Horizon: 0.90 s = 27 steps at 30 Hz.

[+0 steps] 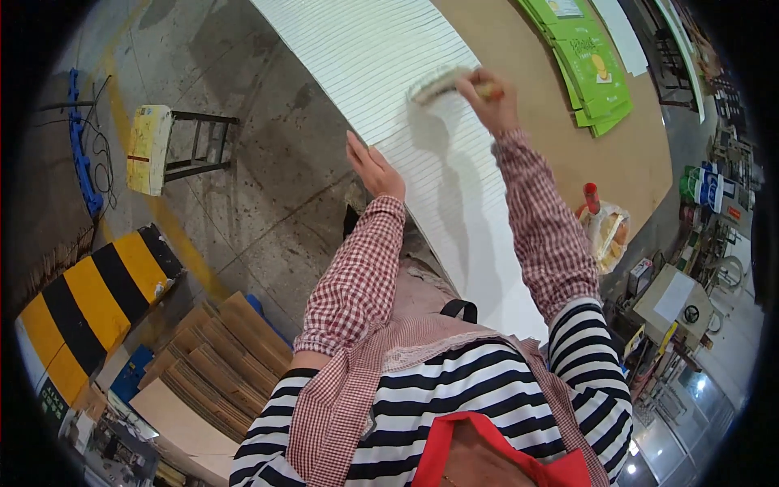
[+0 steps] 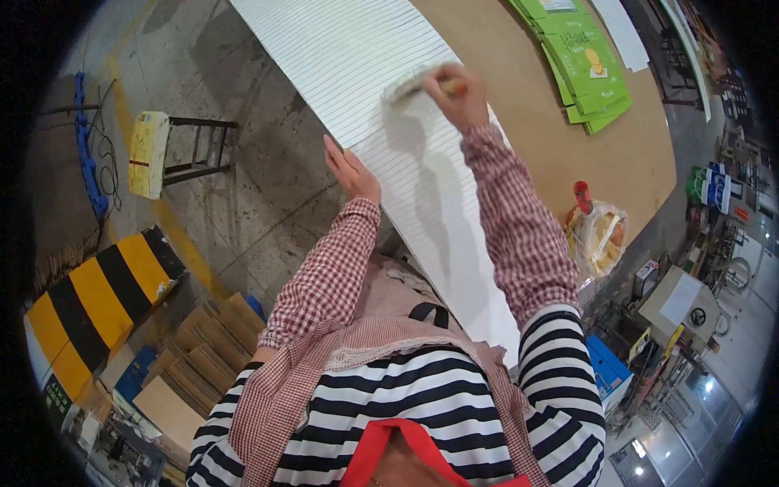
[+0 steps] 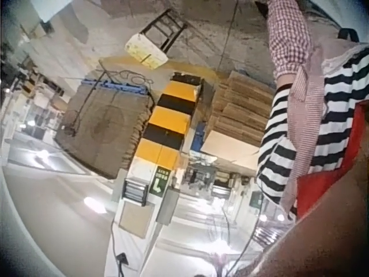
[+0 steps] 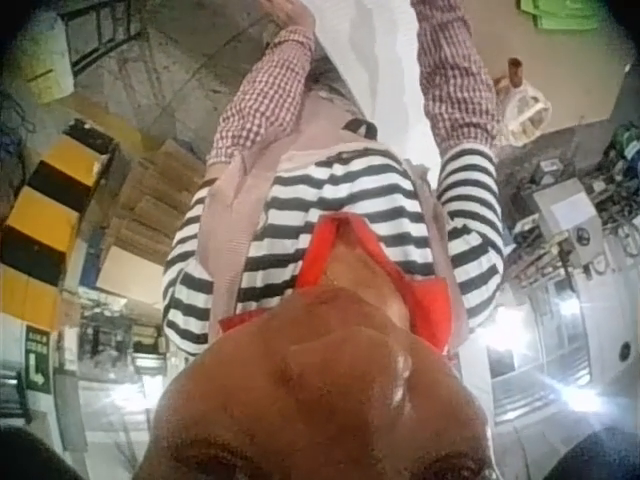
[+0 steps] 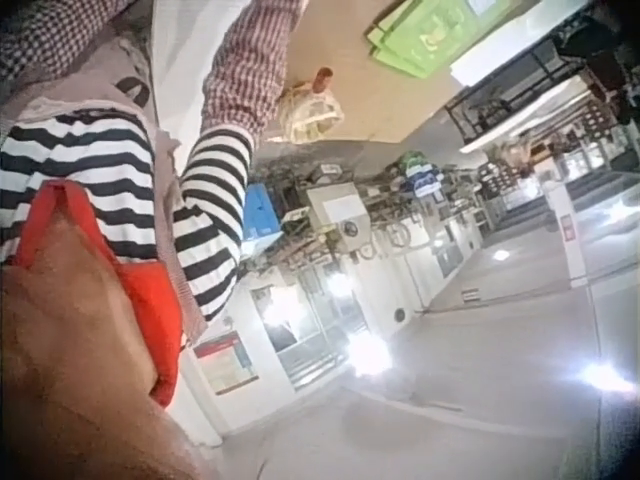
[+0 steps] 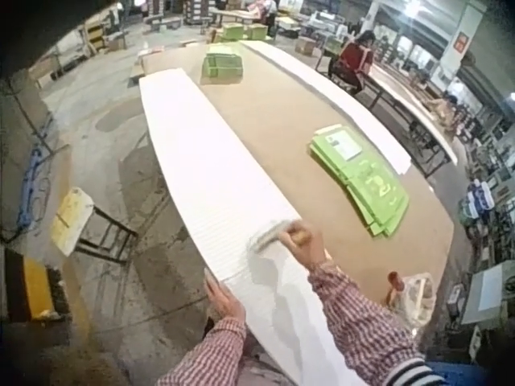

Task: Applying adhesive to edges of paper strips using a brush on a workshop table.

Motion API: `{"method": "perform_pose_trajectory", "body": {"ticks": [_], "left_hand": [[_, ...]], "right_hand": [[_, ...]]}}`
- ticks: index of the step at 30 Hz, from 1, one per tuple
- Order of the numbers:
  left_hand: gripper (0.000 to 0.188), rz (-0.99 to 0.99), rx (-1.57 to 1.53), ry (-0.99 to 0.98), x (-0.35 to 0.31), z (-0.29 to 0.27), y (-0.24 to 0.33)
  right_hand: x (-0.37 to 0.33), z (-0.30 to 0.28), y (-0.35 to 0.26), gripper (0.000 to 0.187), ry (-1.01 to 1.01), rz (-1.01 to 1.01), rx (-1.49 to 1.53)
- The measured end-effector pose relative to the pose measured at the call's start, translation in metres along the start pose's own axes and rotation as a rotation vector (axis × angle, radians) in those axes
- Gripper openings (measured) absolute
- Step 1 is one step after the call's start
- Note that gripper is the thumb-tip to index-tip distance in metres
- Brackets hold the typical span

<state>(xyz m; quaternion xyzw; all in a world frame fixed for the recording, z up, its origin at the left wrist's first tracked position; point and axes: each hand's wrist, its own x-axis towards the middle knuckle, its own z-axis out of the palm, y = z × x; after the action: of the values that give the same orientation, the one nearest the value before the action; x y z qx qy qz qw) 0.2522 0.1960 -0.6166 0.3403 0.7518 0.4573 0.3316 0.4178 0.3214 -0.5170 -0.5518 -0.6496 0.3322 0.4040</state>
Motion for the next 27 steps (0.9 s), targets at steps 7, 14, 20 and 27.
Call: {"method": "perform_pose_trajectory", "body": {"ticks": [7,14,20,27], "left_hand": [[0.05,0.054,0.091,0.043,0.001,-0.005,0.004],[0.048,-0.011,0.09,-0.02,-0.001,0.0,0.001],[0.048,0.07,0.095,0.041,0.001,-0.007,-0.001],[0.048,0.1,0.016,0.017,0.001,-0.005,-0.002]], "right_hand": [[-0.083,-0.052,-0.028,0.021,-0.204,0.089,-0.315],[0.031,0.024,-0.036,0.019,0.035,-0.122,-0.05],[-0.072,-0.017,-0.014,0.012,-0.101,-0.057,-0.13],[-0.082,-0.064,-0.033,0.016,-0.199,0.299,0.208]]}}
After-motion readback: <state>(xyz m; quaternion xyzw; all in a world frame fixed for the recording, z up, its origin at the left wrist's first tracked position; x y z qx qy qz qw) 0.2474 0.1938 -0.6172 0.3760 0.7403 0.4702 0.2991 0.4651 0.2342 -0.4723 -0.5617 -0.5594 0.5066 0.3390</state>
